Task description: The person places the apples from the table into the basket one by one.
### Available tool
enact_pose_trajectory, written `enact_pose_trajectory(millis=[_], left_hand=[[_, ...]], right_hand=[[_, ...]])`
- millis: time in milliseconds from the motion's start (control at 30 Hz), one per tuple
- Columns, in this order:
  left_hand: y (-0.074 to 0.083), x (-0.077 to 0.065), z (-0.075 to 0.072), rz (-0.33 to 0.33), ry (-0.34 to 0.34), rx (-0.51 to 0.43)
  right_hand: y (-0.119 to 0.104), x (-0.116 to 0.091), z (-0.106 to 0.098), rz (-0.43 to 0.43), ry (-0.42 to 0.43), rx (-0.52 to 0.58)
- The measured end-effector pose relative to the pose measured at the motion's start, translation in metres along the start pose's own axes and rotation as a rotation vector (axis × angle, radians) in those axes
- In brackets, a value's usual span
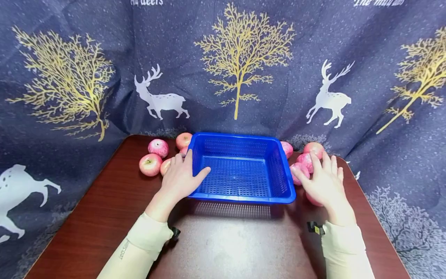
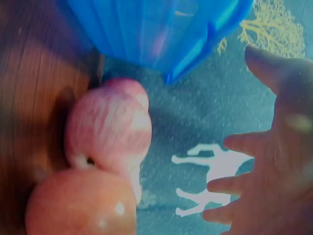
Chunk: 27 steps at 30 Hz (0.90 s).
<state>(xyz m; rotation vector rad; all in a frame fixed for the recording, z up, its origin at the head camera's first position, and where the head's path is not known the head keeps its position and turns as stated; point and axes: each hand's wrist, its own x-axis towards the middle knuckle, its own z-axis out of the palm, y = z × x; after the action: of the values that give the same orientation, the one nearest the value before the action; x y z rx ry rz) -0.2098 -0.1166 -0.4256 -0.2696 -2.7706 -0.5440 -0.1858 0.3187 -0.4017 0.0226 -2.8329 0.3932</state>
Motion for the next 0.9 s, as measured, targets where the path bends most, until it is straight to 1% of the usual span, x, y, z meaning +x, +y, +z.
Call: enact_pose_trajectory(millis=[100, 233, 433, 733, 900], left_hand=[[0.0, -0.001, 0.0, -0.01, 0.001, -0.001], [0.0, -0.001, 0.001, -0.047, -0.01, -0.012], [-0.001, 0.0, 0.002, -0.114, -0.03, -0.046], [-0.003, 0.003, 0.001, -0.145, -0.024, -0.127], [-0.005, 0.005, 0.002, -0.166, -0.055, -0.157]], right_hand=[[0.01, 0.001, -0.001, 0.017, -0.003, -0.003], [0.024, 0.002, 0.0, 0.048, -0.022, -0.003], [0.041, 0.001, 0.001, 0.099, -0.084, -0.004], [0.05, -0.003, 0.0, 0.118, -0.199, 0.02], [0.054, -0.003, 0.001, 0.121, -0.274, 0.054]])
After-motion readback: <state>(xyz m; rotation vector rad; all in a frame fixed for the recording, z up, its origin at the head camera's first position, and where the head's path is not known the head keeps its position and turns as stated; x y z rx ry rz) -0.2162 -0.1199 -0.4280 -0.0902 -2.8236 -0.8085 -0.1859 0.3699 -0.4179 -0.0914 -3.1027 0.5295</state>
